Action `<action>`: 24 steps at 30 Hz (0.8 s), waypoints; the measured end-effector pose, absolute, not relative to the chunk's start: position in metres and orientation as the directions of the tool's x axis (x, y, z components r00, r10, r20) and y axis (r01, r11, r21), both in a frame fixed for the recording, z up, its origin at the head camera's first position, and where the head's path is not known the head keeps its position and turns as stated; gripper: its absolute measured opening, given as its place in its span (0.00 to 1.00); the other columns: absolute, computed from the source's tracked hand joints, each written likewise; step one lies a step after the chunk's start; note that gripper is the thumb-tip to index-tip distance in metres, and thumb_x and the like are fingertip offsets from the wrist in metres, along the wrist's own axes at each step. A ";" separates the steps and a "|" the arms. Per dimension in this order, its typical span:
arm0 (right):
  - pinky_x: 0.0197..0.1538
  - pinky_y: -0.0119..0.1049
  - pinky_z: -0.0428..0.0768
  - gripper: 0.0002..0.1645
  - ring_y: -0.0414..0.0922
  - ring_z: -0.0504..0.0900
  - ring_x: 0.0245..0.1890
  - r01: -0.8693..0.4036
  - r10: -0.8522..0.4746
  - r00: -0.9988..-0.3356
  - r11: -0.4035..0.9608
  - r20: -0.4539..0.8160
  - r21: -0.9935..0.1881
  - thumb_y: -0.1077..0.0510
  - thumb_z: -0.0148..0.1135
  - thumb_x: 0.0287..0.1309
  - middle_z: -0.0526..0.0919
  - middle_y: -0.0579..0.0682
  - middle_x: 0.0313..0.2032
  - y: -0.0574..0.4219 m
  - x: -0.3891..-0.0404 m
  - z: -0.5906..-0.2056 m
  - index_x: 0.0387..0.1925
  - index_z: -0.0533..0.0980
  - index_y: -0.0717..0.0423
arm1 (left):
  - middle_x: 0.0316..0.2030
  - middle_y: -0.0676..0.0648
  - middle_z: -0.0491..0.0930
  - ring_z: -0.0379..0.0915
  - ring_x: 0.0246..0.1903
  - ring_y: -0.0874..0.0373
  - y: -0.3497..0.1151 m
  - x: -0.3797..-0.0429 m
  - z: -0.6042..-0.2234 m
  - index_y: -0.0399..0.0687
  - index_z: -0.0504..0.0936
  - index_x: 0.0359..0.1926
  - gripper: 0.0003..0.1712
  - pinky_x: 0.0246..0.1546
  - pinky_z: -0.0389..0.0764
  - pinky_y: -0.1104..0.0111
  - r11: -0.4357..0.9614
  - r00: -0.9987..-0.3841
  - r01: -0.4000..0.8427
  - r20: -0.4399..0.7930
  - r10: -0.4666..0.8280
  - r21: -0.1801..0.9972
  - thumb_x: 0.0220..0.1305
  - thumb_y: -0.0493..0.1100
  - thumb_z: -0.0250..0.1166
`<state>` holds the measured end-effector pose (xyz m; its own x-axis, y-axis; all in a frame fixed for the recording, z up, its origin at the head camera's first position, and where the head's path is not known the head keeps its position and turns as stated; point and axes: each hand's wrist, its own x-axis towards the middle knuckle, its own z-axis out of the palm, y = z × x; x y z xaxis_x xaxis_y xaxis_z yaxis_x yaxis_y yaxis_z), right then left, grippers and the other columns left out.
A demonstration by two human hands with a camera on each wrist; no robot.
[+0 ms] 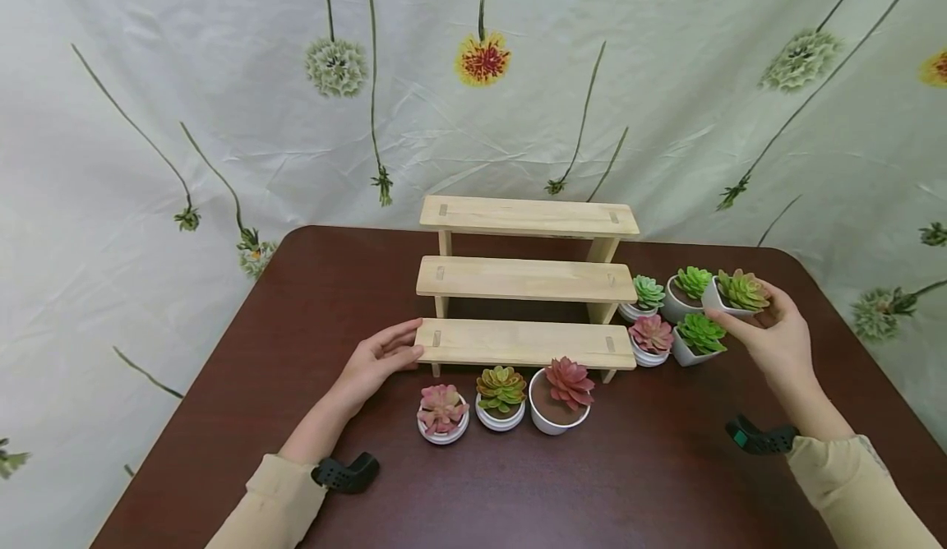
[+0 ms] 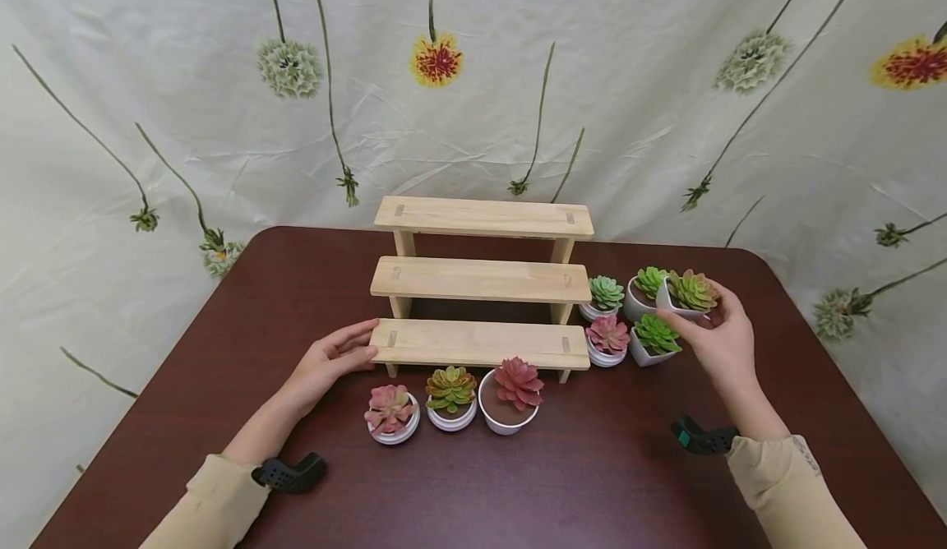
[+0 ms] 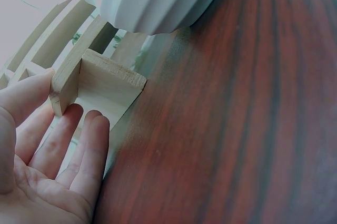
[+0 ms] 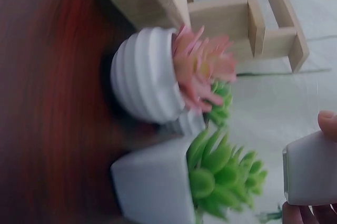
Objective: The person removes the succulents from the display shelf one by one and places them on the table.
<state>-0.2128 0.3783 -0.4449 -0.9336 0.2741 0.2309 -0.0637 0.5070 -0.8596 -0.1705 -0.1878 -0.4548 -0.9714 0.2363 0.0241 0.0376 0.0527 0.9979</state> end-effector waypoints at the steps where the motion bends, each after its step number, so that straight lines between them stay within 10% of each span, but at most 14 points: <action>1: 0.43 0.14 0.72 0.46 0.34 0.71 0.54 -0.074 0.277 -0.929 0.507 0.244 -0.858 0.50 0.74 0.46 0.67 0.42 0.62 0.390 -0.217 -0.457 0.66 0.61 0.36 | 0.59 0.36 0.70 0.76 0.47 0.59 -0.188 -0.171 -0.455 0.41 0.69 0.64 0.30 0.44 0.80 0.65 0.051 -0.971 0.039 0.026 0.237 0.998 0.62 0.42 0.65; 24: 0.35 0.15 0.71 0.48 0.27 0.68 0.42 0.166 0.431 -0.900 0.474 0.063 -0.865 0.47 0.69 0.52 0.68 0.41 0.53 0.363 -0.162 -0.431 0.70 0.56 0.53 | 0.58 0.33 0.70 0.76 0.46 0.60 -0.188 -0.172 -0.457 0.38 0.68 0.64 0.30 0.44 0.80 0.65 0.056 -0.969 0.049 0.034 0.245 0.997 0.62 0.40 0.64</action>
